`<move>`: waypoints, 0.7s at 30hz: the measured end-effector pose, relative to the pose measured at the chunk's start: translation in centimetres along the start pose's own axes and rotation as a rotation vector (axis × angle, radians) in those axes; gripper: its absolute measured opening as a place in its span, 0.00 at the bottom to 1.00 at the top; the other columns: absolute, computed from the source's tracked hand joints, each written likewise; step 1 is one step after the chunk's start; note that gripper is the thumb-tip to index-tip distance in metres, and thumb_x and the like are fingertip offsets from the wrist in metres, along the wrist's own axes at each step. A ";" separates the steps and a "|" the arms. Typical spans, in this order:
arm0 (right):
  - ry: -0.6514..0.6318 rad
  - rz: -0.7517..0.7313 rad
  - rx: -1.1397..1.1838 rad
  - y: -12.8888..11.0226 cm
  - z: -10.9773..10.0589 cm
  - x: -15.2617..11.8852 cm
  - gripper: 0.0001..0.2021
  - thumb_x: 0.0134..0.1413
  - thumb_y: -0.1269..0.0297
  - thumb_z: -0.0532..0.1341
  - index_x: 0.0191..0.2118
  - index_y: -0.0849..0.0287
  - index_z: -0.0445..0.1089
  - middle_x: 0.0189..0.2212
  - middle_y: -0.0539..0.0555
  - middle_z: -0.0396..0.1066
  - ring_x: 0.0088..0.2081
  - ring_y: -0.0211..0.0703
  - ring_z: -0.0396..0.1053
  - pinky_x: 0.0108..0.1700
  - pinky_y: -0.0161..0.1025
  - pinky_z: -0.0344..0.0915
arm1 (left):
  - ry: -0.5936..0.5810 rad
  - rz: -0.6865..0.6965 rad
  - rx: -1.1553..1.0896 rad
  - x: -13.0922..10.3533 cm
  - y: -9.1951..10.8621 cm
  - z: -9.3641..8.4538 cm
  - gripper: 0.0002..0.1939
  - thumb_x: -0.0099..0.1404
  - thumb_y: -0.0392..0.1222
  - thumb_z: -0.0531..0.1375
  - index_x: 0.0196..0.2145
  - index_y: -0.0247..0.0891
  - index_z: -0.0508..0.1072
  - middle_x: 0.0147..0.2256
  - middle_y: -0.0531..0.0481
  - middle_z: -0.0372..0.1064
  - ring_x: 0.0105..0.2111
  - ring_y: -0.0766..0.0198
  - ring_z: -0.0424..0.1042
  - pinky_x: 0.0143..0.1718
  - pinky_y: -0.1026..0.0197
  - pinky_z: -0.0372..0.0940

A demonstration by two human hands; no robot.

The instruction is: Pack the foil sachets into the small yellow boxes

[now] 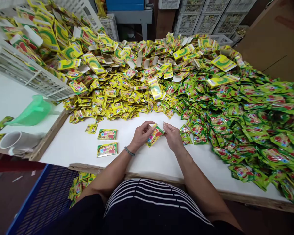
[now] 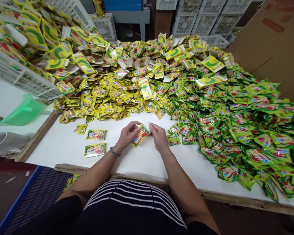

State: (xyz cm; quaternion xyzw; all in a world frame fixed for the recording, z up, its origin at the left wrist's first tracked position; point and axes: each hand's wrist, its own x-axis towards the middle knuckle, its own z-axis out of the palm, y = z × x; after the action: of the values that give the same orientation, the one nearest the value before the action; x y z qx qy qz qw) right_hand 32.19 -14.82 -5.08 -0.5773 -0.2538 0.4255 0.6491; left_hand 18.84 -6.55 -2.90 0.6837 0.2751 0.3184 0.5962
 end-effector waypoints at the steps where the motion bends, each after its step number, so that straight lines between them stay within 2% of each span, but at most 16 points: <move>1: 0.014 0.004 -0.013 -0.1 0.0 0.0 0.20 0.50 0.44 0.62 0.34 0.59 0.75 0.23 0.48 0.70 0.25 0.37 0.65 0.28 0.36 0.65 | -0.022 0.015 0.049 0.0 -0.1 0.0 0.16 0.61 0.51 0.61 0.41 0.37 0.73 0.23 0.57 0.60 0.22 0.72 0.58 0.24 0.67 0.53; 4: 0.029 -0.052 -0.198 -0.7 0.2 -0.6 0.22 0.54 0.43 0.58 0.28 0.59 0.73 0.20 0.48 0.69 0.25 0.38 0.65 0.30 0.36 0.64 | -0.037 0.053 0.171 -0.2 -0.1 -0.1 0.13 0.61 0.49 0.61 0.38 0.37 0.73 0.24 0.55 0.64 0.24 0.71 0.59 0.26 0.66 0.55; 6: 0.005 -0.159 -0.331 -1.2 0.4 -1.1 0.22 0.57 0.43 0.55 0.32 0.58 0.75 0.27 0.51 0.74 0.32 0.41 0.70 0.37 0.37 0.67 | 0.015 0.046 0.157 -0.3 0.0 -0.2 0.14 0.59 0.48 0.63 0.38 0.37 0.72 0.24 0.56 0.64 0.24 0.72 0.59 0.26 0.67 0.55; 9: -0.075 -0.261 -0.377 -1.7 0.5 -1.6 0.21 0.59 0.45 0.54 0.40 0.56 0.77 0.39 0.53 0.77 0.45 0.45 0.72 0.49 0.41 0.66 | 0.103 -0.026 -0.016 -0.3 0.1 -0.3 0.20 0.54 0.48 0.67 0.40 0.38 0.67 0.23 0.59 0.63 0.22 0.73 0.60 0.24 0.68 0.55; 13: -0.133 -0.198 -0.359 -1.6 0.2 -1.5 0.17 0.55 0.46 0.59 0.34 0.53 0.79 0.35 0.51 0.79 0.44 0.48 0.73 0.51 0.46 0.67 | 0.133 -0.112 -0.160 0.0 0.2 -0.4 0.21 0.49 0.46 0.70 0.35 0.36 0.67 0.23 0.57 0.65 0.22 0.73 0.62 0.25 0.69 0.57; 18: -0.056 -0.097 -0.137 -0.7 0.4 -1.1 0.15 0.50 0.50 0.64 0.38 0.53 0.79 0.38 0.49 0.79 0.43 0.49 0.75 0.53 0.50 0.68 | 0.146 -0.176 -0.279 0.3 -0.1 -0.4 0.20 0.47 0.46 0.71 0.34 0.34 0.70 0.25 0.55 0.67 0.24 0.73 0.64 0.28 0.68 0.61; 21: -0.009 -0.041 -0.070 0.1 0.8 -1.1 0.16 0.45 0.53 0.68 0.41 0.53 0.79 0.41 0.50 0.79 0.45 0.49 0.75 0.54 0.50 0.68 | 0.153 -0.174 -0.302 0.3 -0.1 -0.4 0.20 0.46 0.45 0.72 0.33 0.34 0.71 0.25 0.55 0.67 0.24 0.73 0.65 0.28 0.68 0.61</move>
State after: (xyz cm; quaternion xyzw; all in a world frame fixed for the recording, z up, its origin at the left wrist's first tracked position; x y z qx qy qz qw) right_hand 31.00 -15.30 -4.81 -0.5923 -0.2832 0.4056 0.6360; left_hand 18.78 -6.04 -2.98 0.5337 0.3268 0.3545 0.6948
